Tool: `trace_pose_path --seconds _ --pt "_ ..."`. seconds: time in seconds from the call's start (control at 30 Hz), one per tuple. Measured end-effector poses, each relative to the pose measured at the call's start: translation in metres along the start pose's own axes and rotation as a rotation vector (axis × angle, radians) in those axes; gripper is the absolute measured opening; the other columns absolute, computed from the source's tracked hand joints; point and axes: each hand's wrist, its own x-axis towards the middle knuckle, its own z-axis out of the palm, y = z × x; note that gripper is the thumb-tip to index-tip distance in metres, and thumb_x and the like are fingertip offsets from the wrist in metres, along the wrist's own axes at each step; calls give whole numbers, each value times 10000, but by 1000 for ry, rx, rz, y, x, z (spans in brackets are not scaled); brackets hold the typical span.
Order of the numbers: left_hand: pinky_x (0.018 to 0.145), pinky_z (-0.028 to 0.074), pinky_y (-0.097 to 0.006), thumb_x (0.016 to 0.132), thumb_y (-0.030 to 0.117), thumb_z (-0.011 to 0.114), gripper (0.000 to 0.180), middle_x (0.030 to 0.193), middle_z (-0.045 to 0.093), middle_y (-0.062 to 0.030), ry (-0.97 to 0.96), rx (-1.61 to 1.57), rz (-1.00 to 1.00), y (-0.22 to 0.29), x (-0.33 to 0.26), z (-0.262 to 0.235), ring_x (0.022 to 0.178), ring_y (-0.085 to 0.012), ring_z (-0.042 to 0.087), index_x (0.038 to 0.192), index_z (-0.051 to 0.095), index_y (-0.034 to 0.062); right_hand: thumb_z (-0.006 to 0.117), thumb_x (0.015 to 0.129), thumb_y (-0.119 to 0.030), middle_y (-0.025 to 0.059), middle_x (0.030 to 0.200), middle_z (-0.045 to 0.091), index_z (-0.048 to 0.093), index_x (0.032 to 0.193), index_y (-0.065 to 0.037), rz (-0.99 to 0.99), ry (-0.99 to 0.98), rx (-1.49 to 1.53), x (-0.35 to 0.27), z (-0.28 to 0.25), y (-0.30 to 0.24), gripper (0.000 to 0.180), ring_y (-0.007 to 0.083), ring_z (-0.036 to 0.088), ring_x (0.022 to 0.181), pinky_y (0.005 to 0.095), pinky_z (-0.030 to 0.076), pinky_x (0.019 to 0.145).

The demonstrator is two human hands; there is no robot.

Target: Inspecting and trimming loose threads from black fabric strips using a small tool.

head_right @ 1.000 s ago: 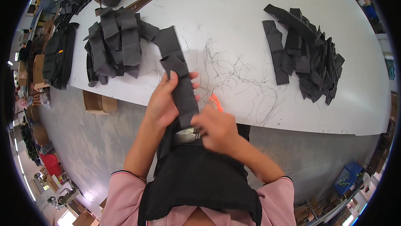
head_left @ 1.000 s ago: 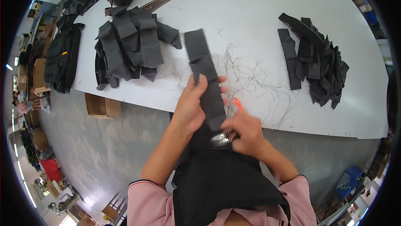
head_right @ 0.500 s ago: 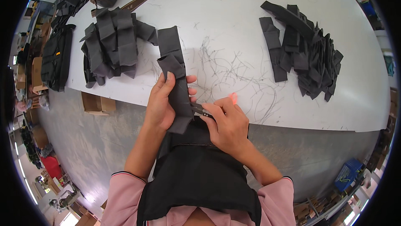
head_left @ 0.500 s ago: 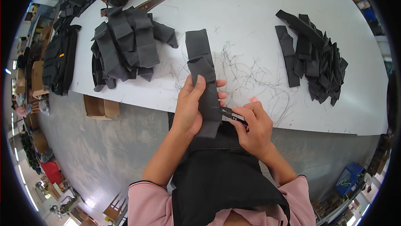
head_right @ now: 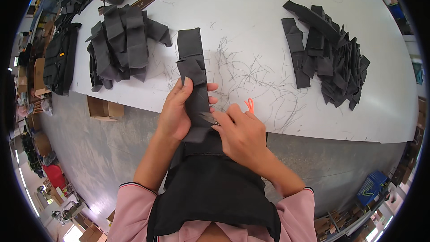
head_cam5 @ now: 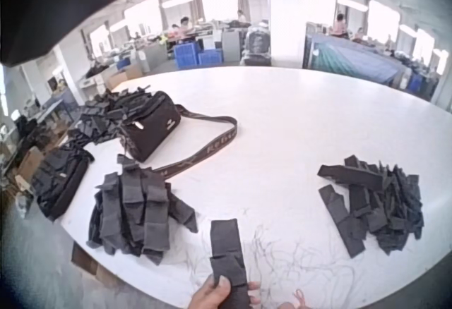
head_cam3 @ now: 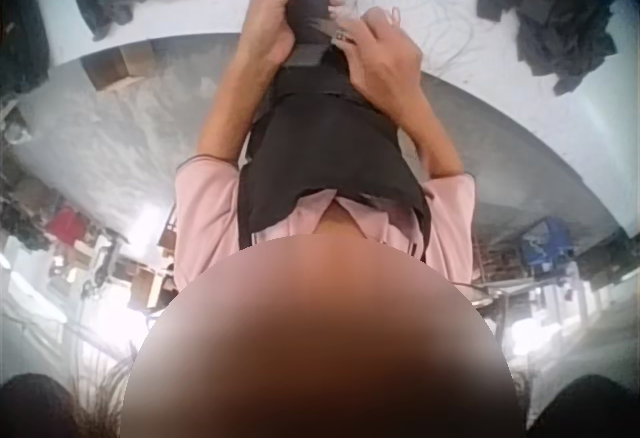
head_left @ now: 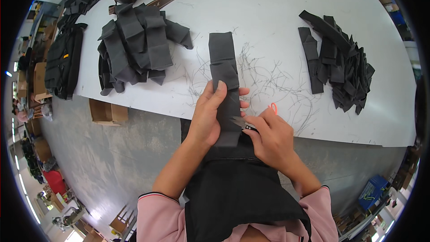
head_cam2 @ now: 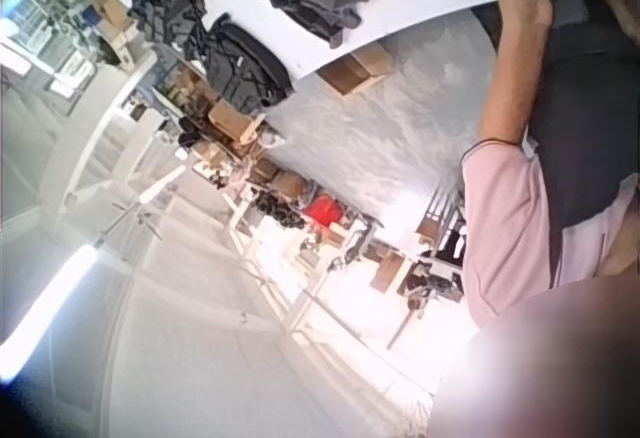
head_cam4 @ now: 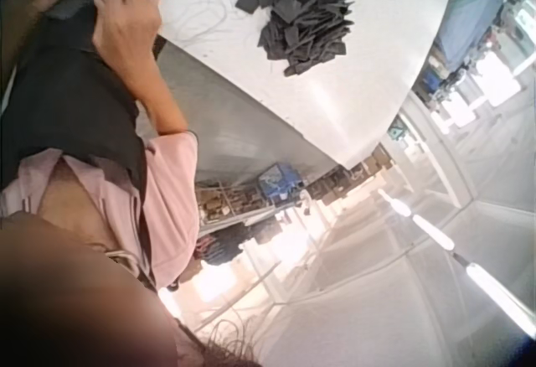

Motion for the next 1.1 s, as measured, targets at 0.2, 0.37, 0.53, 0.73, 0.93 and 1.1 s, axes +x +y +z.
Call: trace_pose_path --seconds 0.2,0.37,0.53,0.73,0.93,1.1 --pt "696 540 -334 958 327 467 333 1042 608 -149 -25 3 -1 1 -2 1 822 -197 623 1155 441 59 722 645 -64 61 729 474 607 878 -71 -87 0 18 12 3 -4 260 238 495 562 331 390 498" --pt "701 539 -342 963 347 447 364 1044 607 -156 -15 14 -40 2 -3 2 820 -205 623 1168 437 46 725 641 -52 60 736 482 614 896 -62 -105 25 7 2 6 0 278 231 491 564 318 403 515" --pt "703 537 -349 970 406 397 449 1038 607 -153 -59 46 -74 -8 1 -9 822 -207 621 1222 417 34 712 659 21 64 749 474 613 948 -40 121 252 311 -12 19 9 312 178 499 631 271 409 556" --pt "729 528 -354 915 103 453 625 1164 523 -155 -102 184 -135 -18 -22 -2 873 -220 605 1443 120 147 659 604 102 58 784 449 598 1060 -81 243 139 400 4 23 21 494 170 510 616 274 443 526" --pt "734 529 -363 841 -36 451 757 1191 478 -212 -135 297 -82 -31 -36 -6 800 -249 626 1429 12 148 608 707 69 2 745 439 556 898 -31 246 361 535 17 40 37 221 108 459 576 241 403 489" --pt "813 497 -382 876 51 514 544 1205 476 -190 -143 286 -238 -36 -37 -24 912 -266 608 1331 218 69 579 881 -120 -58 661 441 502 876 -95 779 337 1401 25 32 26 81 0 377 561 184 270 439"
